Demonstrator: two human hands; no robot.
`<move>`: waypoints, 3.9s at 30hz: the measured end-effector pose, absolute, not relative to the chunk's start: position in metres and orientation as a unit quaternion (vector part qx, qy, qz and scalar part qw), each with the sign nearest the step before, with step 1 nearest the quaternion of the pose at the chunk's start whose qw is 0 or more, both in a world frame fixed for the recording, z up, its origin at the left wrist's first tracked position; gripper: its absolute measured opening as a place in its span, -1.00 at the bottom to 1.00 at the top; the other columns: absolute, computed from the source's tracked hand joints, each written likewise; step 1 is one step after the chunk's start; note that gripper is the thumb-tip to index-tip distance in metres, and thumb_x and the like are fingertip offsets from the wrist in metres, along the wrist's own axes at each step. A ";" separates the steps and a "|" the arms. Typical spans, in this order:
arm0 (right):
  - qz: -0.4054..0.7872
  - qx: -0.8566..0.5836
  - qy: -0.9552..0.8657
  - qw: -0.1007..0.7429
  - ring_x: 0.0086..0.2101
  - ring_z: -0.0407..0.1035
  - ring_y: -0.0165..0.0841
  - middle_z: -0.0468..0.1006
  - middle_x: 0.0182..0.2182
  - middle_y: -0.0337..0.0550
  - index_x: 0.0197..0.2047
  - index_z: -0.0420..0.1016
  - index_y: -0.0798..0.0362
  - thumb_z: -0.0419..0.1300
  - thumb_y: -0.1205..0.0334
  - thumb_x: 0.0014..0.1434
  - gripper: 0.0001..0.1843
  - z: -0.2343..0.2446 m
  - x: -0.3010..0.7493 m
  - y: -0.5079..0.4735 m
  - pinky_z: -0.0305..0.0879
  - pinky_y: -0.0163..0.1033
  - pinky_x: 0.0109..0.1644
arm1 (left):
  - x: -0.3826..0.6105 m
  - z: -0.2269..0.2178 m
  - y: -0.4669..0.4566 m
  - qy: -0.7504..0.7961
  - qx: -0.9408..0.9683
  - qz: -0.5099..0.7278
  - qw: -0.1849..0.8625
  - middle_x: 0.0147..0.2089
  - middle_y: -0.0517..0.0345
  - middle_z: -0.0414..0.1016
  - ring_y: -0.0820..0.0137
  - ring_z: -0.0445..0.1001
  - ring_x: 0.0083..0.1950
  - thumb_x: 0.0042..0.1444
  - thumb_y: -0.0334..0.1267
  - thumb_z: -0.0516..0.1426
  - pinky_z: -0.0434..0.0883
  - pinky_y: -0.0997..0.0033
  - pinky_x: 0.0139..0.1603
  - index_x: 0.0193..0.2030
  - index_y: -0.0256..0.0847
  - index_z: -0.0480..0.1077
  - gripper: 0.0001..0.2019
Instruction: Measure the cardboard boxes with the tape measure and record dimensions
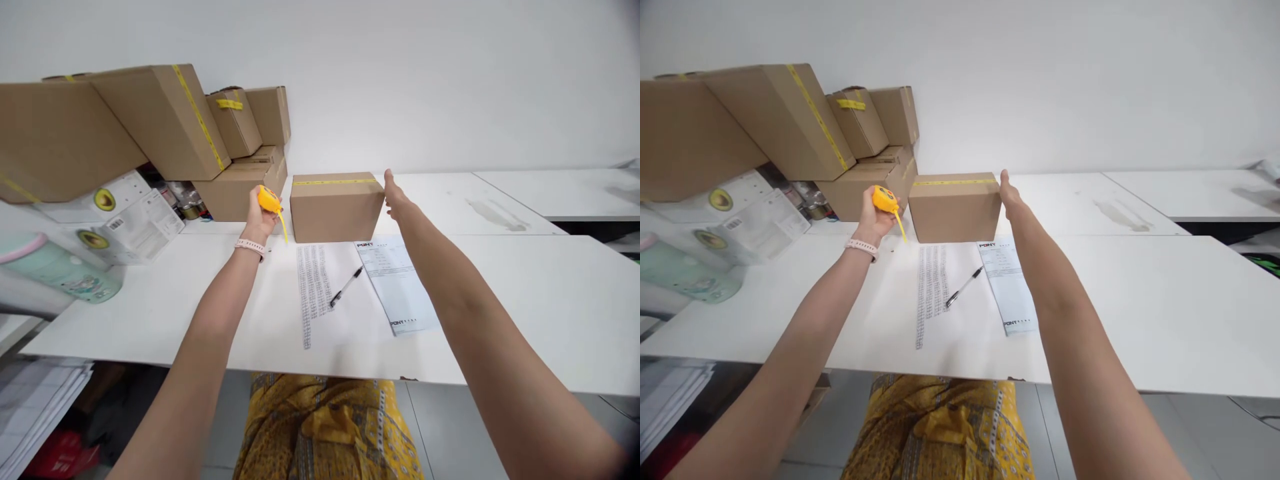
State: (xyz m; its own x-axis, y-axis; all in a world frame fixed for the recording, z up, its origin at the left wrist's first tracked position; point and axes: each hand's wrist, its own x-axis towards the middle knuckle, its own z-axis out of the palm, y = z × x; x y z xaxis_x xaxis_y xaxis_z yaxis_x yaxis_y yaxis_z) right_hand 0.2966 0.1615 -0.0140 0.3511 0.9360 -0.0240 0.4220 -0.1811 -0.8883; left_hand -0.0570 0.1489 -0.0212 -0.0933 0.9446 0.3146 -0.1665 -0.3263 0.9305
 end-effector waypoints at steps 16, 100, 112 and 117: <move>0.327 -0.539 -0.575 0.522 0.25 0.35 -0.13 0.37 0.35 0.14 0.34 0.25 0.01 0.15 -0.24 0.21 -0.24 -0.138 0.275 0.040 0.36 0.02 0.24 | -0.069 -0.085 0.053 0.369 0.302 0.617 0.625 -0.28 0.05 0.59 0.36 0.56 -0.31 0.18 -0.01 0.21 0.50 0.36 -0.21 -0.15 -0.26 0.42 -0.68; 0.325 -0.572 -0.652 0.378 -0.59 0.17 -0.49 0.34 -0.58 -0.36 -0.40 0.35 -0.02 0.25 0.17 0.29 -0.76 -0.140 0.141 -0.135 0.13 -0.33 -0.52 | -0.032 -0.116 0.024 0.213 0.915 -0.067 0.337 0.67 0.11 -0.38 0.09 -0.50 0.65 -0.03 0.09 0.28 -0.49 0.06 0.57 0.55 -0.10 0.05 0.01; 0.328 -0.580 -0.648 0.370 -0.59 0.16 -0.47 0.33 -0.59 -0.36 -0.42 0.31 -0.03 0.23 0.13 0.30 -0.73 -0.140 0.142 -0.135 0.11 -0.30 -0.51 | -0.033 -0.122 0.025 0.207 0.913 -0.045 0.347 0.66 0.15 -0.35 0.09 -0.47 0.65 -0.04 0.17 0.28 -0.51 0.11 0.56 0.54 -0.07 0.09 0.01; 0.329 -0.590 -0.636 0.373 -0.59 0.16 -0.48 0.34 -0.59 -0.37 -0.41 0.32 -0.03 0.24 0.15 0.29 -0.74 -0.141 0.143 -0.135 0.11 -0.31 -0.51 | -0.033 -0.120 0.024 0.206 0.914 -0.046 0.346 0.66 0.09 -0.34 0.10 -0.47 0.65 0.00 0.22 0.27 -0.50 0.11 0.56 0.54 -0.14 0.08 0.01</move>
